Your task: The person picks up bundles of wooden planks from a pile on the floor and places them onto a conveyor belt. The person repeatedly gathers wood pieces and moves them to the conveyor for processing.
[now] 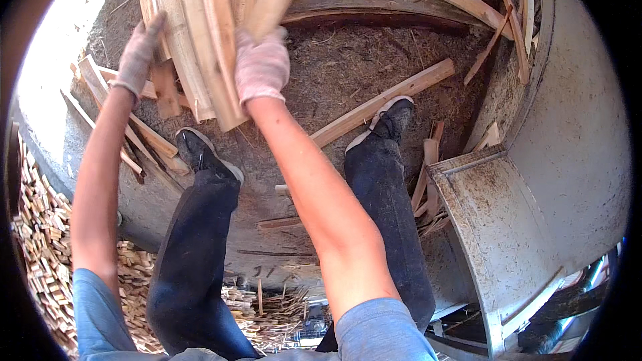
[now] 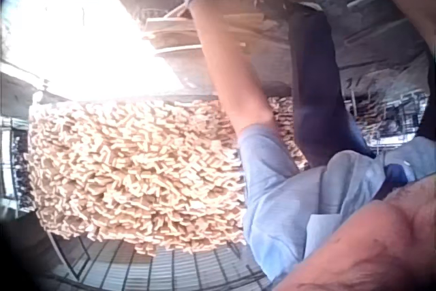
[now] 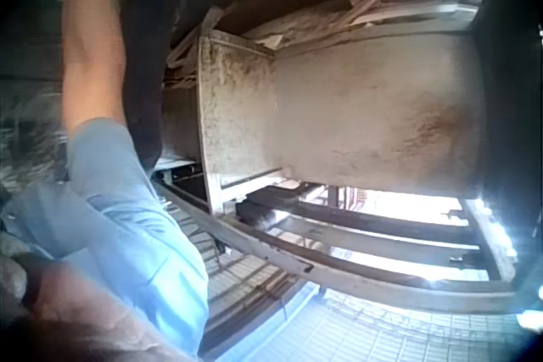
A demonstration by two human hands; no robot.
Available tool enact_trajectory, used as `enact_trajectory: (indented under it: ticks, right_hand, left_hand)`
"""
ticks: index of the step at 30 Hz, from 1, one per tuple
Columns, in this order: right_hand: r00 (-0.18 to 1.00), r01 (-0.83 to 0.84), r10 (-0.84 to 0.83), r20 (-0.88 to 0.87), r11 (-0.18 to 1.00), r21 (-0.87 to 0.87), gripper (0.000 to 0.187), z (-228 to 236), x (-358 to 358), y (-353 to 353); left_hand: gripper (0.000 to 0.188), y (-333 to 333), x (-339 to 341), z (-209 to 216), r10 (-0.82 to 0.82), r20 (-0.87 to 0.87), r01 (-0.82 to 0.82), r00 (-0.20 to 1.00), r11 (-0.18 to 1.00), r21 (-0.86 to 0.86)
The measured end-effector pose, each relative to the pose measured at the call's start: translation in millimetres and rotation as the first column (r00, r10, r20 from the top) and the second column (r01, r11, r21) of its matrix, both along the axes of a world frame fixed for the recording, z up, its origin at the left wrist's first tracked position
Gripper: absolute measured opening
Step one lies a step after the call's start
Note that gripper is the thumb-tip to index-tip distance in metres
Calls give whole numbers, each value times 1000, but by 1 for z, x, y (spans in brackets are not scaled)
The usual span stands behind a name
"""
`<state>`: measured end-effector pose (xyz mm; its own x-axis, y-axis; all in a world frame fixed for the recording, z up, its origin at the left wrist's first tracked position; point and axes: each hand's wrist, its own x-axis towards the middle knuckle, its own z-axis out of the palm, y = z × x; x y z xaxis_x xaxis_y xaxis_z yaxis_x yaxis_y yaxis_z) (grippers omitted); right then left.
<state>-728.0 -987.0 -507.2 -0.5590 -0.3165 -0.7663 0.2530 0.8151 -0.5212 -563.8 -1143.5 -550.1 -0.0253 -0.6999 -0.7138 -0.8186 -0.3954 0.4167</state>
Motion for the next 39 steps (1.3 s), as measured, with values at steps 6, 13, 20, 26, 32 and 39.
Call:
enact_trajectory:
  ticks: [6,13,20,26,32,39]
  right_hand:
    - [676,-736,737,12,675,60,37,8,4,-2]
    - [911,23,108,-398,950,312,84,-7,-80,147]
    - [950,263,-83,-300,732,629,92,-53,-197,189]
    - [905,136,103,-413,850,509,68,-47,-193,207]
    - [856,-383,415,-308,910,159,60,69,-126,85]
    - [753,-652,628,-197,754,-86,87,198,-117,-43]
  left_hand:
    - [108,43,7,11,113,-119,-98,986,986,132]
    - [90,76,-2,42,84,-75,-97,994,977,-188]
    - [73,127,-18,75,-121,-180,32,976,901,-433]
    - [70,154,-52,108,-231,-256,113,939,907,-406]
    - [73,194,-84,159,-360,-282,386,889,922,39]
    - [59,138,-79,185,287,-405,-173,868,940,294]
